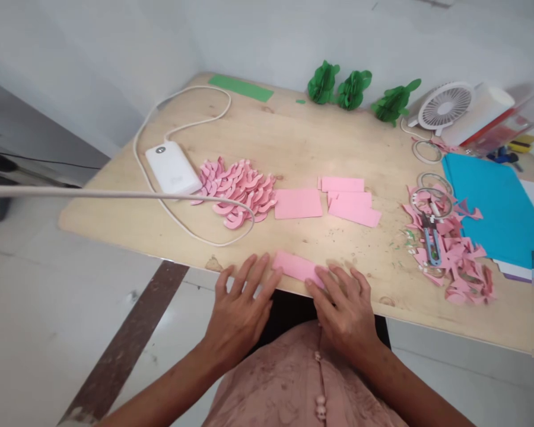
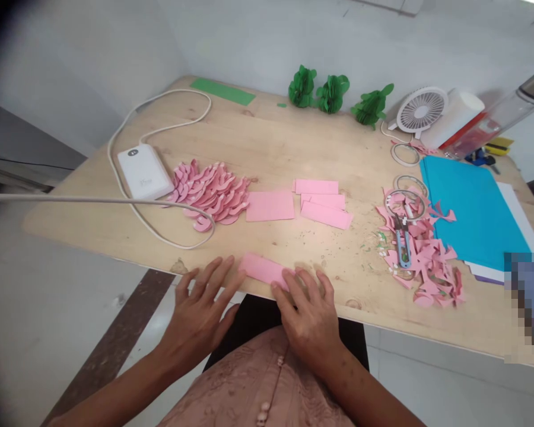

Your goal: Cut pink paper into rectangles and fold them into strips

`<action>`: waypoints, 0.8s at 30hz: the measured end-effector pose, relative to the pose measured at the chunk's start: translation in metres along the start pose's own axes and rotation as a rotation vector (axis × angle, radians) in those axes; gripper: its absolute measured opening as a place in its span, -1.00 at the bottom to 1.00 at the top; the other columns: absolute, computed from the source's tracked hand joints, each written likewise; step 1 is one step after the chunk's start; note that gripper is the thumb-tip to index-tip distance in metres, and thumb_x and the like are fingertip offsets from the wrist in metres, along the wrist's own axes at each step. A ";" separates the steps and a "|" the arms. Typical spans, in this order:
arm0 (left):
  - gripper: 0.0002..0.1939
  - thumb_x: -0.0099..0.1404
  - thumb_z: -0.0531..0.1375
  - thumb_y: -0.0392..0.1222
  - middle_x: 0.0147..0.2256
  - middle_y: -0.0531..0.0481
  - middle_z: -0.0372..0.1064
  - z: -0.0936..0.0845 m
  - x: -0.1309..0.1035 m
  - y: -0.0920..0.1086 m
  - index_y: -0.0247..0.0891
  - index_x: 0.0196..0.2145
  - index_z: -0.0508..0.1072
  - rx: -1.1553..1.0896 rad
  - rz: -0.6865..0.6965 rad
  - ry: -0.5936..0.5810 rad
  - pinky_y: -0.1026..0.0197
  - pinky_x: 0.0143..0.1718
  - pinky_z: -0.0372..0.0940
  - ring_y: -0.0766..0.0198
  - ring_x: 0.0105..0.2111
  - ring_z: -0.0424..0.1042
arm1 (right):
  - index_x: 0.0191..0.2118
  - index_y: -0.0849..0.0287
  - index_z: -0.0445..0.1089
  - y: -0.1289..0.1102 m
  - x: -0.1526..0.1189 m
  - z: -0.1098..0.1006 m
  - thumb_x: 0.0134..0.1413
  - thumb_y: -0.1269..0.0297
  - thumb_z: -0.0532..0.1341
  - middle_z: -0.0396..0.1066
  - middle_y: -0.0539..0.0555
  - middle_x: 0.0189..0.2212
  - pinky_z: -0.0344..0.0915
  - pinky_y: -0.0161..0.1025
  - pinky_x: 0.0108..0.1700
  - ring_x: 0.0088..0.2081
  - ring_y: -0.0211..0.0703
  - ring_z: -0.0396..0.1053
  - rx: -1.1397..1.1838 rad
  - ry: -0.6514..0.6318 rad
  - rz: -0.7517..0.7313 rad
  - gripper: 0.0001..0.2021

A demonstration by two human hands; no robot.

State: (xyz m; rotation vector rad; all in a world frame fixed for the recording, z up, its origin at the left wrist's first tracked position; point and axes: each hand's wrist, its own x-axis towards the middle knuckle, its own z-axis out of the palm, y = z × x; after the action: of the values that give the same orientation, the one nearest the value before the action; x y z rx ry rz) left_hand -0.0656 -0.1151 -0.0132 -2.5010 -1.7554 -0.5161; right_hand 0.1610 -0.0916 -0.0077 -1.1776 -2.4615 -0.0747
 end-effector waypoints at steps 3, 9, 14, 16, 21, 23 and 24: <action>-0.47 0.29 0.10 -0.19 0.23 -0.15 0.16 0.003 0.003 0.006 -0.19 0.21 0.22 -0.019 0.057 -0.019 -0.20 0.25 -0.19 -0.03 0.28 0.02 | 0.02 0.10 0.41 -0.002 0.002 -0.003 0.17 0.37 0.17 0.40 0.08 0.07 0.04 0.18 0.18 0.11 0.11 0.25 0.013 -0.007 0.013 -0.70; -0.48 0.29 0.08 -0.21 0.23 -0.10 0.16 0.007 0.002 0.008 -0.20 0.21 0.23 -0.022 0.066 -0.022 -0.19 0.28 -0.27 0.02 0.28 0.01 | 0.00 0.11 0.41 -0.006 0.010 -0.008 0.17 0.33 0.17 0.41 0.09 0.05 0.00 0.22 0.18 0.12 0.14 0.24 0.049 -0.004 0.063 -0.72; -0.50 0.28 0.09 -0.20 0.22 -0.12 0.18 0.006 0.000 0.015 -0.13 0.19 0.26 -0.032 0.025 -0.036 -0.23 0.26 -0.20 -0.02 0.26 0.07 | 0.04 0.12 0.39 -0.012 0.019 -0.007 0.18 0.30 0.16 0.41 0.13 0.05 0.01 0.22 0.18 0.13 0.15 0.23 0.049 -0.024 0.052 -0.69; -0.52 0.29 0.09 -0.21 0.21 -0.13 0.19 0.005 0.000 0.018 -0.13 0.18 0.28 -0.036 0.004 -0.038 -0.24 0.25 -0.17 -0.03 0.25 0.09 | 0.06 0.14 0.37 -0.016 0.021 -0.005 0.17 0.28 0.16 0.38 0.16 0.07 0.01 0.22 0.19 0.14 0.15 0.21 0.042 -0.045 0.035 -0.66; -0.52 0.29 0.09 -0.23 0.20 -0.15 0.22 0.006 -0.001 0.023 -0.18 0.17 0.30 -0.033 -0.027 -0.021 -0.23 0.25 -0.18 -0.03 0.24 0.10 | 0.08 0.19 0.35 -0.022 0.022 0.002 0.16 0.28 0.17 0.32 0.19 0.13 0.00 0.21 0.22 0.19 0.15 0.14 0.017 -0.065 0.029 -0.63; -0.52 0.30 0.08 -0.23 0.19 -0.15 0.23 0.008 -0.002 0.024 -0.22 0.17 0.29 -0.029 -0.011 -0.004 -0.22 0.27 -0.21 -0.02 0.25 0.08 | 0.08 0.17 0.35 -0.022 0.022 0.003 0.17 0.28 0.17 0.30 0.18 0.15 0.00 0.22 0.21 0.20 0.16 0.13 0.005 -0.066 0.034 -0.64; -0.52 0.30 0.08 -0.24 0.19 -0.14 0.23 0.008 -0.002 0.024 -0.24 0.17 0.29 -0.026 0.003 0.001 -0.22 0.28 -0.23 -0.01 0.26 0.06 | 0.08 0.15 0.36 -0.022 0.021 0.003 0.17 0.27 0.16 0.30 0.17 0.15 0.00 0.22 0.21 0.20 0.16 0.13 -0.002 -0.067 0.035 -0.64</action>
State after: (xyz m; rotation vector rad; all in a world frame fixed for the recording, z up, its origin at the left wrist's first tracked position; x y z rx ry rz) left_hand -0.0422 -0.1233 -0.0180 -2.5193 -1.7556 -0.5440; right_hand 0.1320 -0.0894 0.0007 -1.2427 -2.4980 -0.0279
